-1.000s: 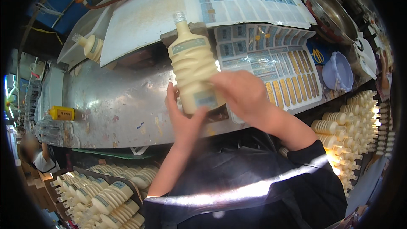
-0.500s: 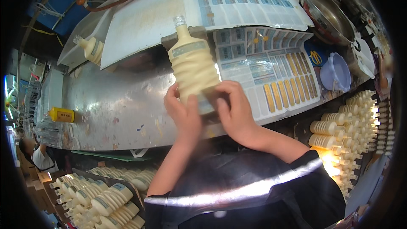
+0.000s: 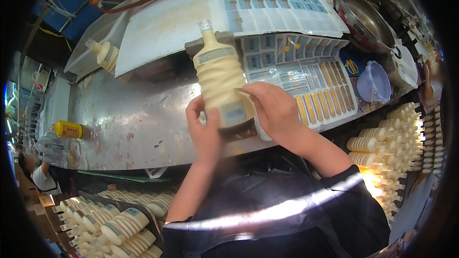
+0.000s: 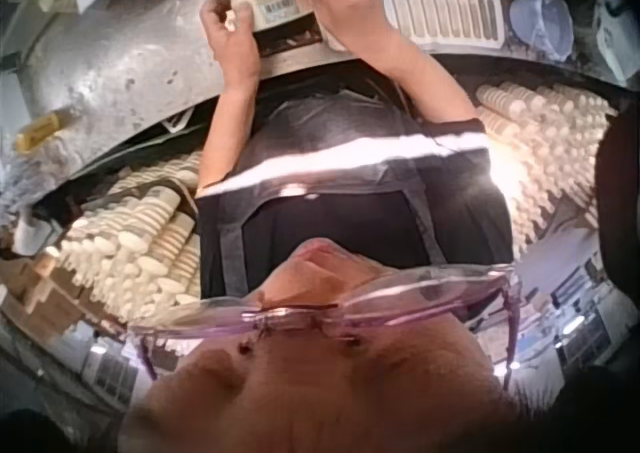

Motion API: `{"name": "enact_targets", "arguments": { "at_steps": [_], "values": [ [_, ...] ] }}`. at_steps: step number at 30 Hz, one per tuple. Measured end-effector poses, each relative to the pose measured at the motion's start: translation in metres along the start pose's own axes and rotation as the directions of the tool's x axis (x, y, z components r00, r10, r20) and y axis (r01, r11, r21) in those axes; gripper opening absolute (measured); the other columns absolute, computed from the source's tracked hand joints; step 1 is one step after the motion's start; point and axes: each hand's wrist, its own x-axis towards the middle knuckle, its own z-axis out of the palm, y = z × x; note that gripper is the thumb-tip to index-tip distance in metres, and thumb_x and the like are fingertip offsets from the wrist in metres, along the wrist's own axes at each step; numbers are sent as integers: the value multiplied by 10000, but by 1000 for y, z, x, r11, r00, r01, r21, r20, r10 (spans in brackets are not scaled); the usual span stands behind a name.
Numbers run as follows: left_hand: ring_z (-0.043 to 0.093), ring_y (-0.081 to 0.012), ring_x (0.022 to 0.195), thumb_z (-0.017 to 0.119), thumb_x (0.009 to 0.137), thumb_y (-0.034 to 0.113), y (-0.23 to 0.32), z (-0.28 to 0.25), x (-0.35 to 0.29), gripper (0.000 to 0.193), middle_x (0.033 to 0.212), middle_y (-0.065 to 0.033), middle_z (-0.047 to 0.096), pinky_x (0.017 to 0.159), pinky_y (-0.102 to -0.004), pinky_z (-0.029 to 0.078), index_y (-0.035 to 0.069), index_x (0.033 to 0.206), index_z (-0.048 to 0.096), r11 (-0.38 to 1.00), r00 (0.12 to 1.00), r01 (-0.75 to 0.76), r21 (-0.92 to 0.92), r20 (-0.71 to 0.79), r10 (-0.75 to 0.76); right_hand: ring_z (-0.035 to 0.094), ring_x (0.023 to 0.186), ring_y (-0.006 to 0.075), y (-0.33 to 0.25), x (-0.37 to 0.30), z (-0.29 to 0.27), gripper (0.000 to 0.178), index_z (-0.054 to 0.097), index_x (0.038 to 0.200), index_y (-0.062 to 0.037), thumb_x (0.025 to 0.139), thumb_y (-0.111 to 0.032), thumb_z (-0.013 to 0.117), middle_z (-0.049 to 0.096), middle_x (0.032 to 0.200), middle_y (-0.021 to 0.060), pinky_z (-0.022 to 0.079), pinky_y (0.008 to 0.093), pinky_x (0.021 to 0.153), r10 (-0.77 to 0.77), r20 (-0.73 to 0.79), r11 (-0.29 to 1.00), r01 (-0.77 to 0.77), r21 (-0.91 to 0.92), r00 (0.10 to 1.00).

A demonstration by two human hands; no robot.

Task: The person repeatedly picks up cream-colored plastic bottles, peels labels from a sheet, and applies them to the bottle bodies. After labeling, the person places the bottles back into a tray. The process is repeated for multiple bottles throughout the clip.

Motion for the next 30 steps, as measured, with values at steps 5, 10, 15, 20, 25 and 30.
{"name": "enact_targets", "arguments": {
  "at_steps": [5,10,15,20,25,30],
  "values": [
    [554,-142,1123,553,1045,115,-3,-8,4,244,1184,-64,616,1017,-306,440,17,1264,597,984,995,95,-148,0,-97,647,770,248,-41,-6,12,162,600,886,-41,745,-99,656,631,886,81,516,361,671,-340,173,938,320,132,924],
    [574,-137,1069,497,1076,169,8,-11,1,241,1122,-61,655,981,-299,452,4,1145,658,943,987,159,-291,12,-162,705,970,265,-49,9,0,316,692,1044,-15,734,-80,688,704,1069,126,557,341,822,-163,229,983,178,-44,960],
    [567,-156,1086,475,1086,202,2,-16,8,270,1125,-66,649,1006,-313,429,5,1135,653,946,986,166,-279,51,-158,657,765,249,-59,-7,12,130,628,892,-36,779,-98,647,603,792,70,503,352,633,-231,324,972,232,34,917],
    [518,-196,1137,476,1081,256,1,-11,5,296,1162,-98,588,1059,-350,377,1,1173,594,999,999,-49,-9,19,49,678,601,319,-35,5,-2,155,625,1056,-75,927,-153,659,667,693,140,525,410,550,346,166,937,-333,-104,923],
    [478,-316,1125,646,920,217,8,9,4,356,1119,-141,545,1032,-440,359,12,1192,544,913,982,-154,377,-44,184,680,622,377,-35,-10,3,265,578,1146,-85,941,-227,670,675,685,177,524,456,587,560,265,817,-577,-16,785],
    [494,-271,1077,659,942,207,-1,1,9,374,1120,-133,528,1019,-400,378,3,1228,530,885,969,-212,415,-26,245,663,636,429,-6,-20,-6,269,575,1167,-115,951,-264,633,666,683,197,513,510,596,666,277,725,-689,-19,693]
  ]
}}
